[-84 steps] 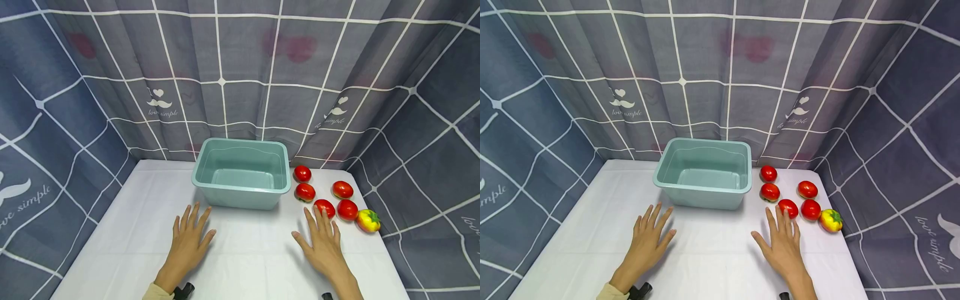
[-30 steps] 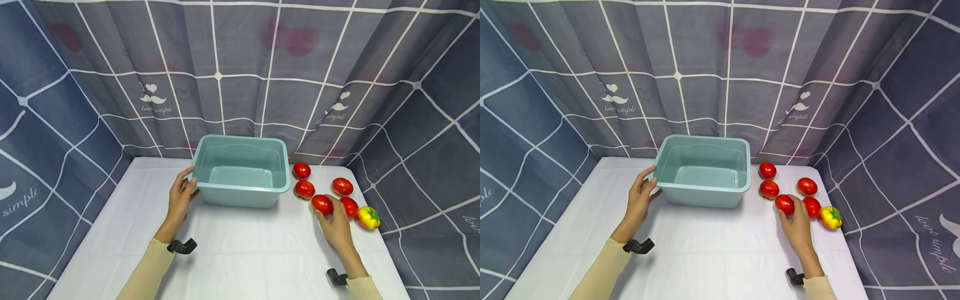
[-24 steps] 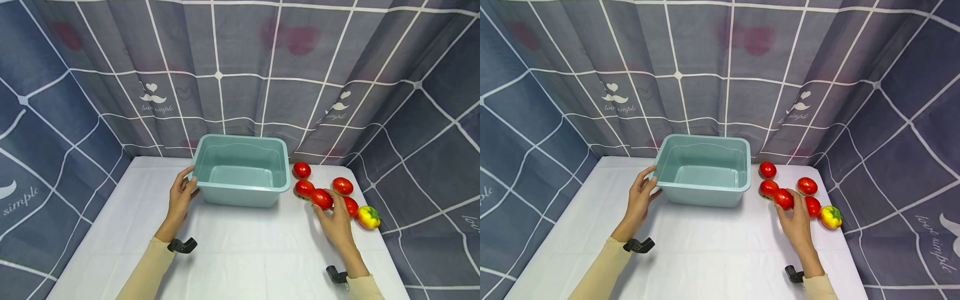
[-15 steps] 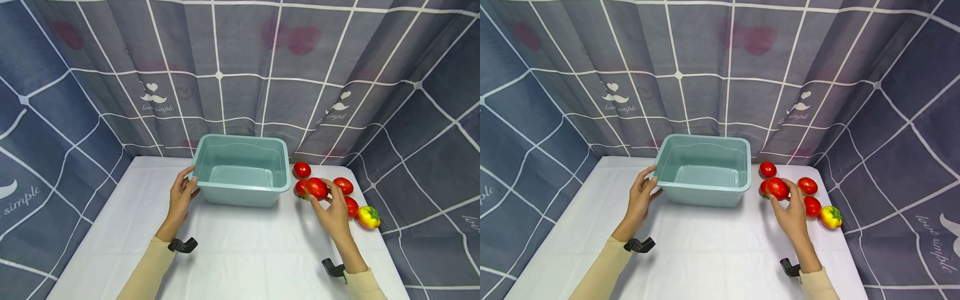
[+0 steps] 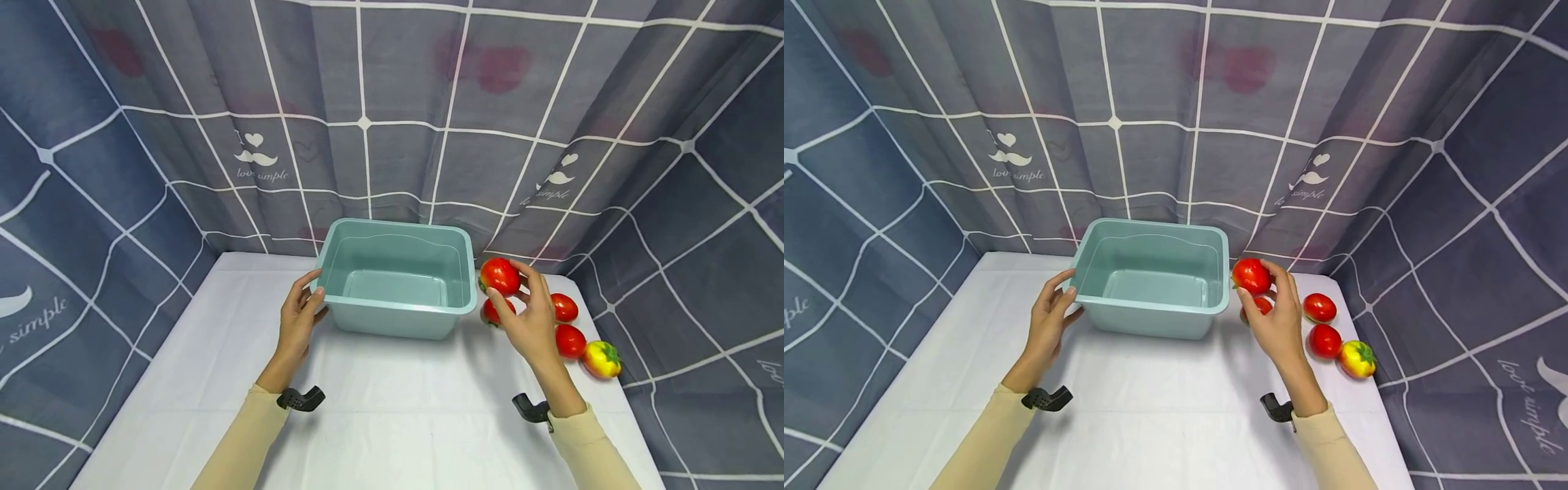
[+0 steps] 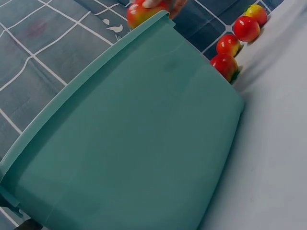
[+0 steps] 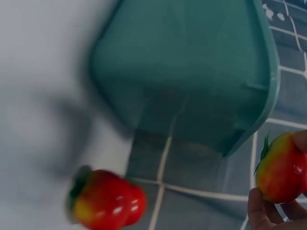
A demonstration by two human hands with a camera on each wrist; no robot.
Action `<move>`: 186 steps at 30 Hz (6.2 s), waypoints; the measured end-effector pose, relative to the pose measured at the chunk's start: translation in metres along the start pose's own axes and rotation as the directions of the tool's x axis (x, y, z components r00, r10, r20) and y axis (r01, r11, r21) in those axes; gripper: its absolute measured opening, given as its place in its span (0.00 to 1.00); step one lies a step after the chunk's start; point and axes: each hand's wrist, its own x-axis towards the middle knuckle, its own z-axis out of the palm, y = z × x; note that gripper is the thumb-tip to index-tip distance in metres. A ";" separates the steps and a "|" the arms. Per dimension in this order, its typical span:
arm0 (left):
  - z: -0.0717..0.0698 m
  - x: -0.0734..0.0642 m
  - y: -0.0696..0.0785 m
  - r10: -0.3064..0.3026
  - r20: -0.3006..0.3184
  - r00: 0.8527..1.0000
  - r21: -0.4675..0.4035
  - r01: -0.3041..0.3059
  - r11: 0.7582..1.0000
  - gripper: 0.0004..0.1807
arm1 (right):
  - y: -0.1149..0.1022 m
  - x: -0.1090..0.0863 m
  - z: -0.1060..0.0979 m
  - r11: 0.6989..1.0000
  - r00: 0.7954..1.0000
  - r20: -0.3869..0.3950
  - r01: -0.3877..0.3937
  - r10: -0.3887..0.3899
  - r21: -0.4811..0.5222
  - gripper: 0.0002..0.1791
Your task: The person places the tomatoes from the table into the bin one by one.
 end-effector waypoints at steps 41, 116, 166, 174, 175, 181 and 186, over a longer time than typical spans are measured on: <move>0.002 -0.001 -0.003 0.025 0.001 1.000 0.003 -0.025 1.000 0.24 | -0.086 0.088 0.112 0.922 0.777 0.610 0.337 -0.158 -0.191 0.32; 0.006 -0.001 -0.005 0.025 -0.012 1.000 -0.029 -0.025 0.999 0.24 | 0.111 -0.019 0.011 0.921 0.926 0.156 -0.301 0.344 -0.247 0.35; 0.001 0.001 -0.002 0.041 -0.001 0.999 -0.009 -0.041 0.999 0.25 | -0.036 0.073 0.056 0.949 0.905 0.355 0.292 -0.234 -0.120 0.34; 0.002 0.001 -0.002 0.039 -0.005 0.999 -0.001 -0.039 0.999 0.24 | -0.043 0.086 0.077 0.921 0.834 0.499 0.355 -0.236 -0.157 0.32; 0.002 0.001 -0.002 0.037 -0.004 0.999 -0.002 -0.037 0.999 0.24 | -0.043 0.087 0.080 0.916 0.823 0.517 0.365 -0.235 -0.164 0.32; 0.004 0.000 -0.004 0.035 -0.003 0.999 -0.009 -0.035 0.999 0.25 | -0.046 0.091 0.090 0.889 0.786 0.567 0.416 -0.246 -0.192 0.31; 0.005 0.001 -0.005 0.037 -0.004 0.999 -0.008 -0.037 0.999 0.25 | -0.049 0.092 0.091 0.884 0.786 0.554 0.434 -0.277 -0.175 0.31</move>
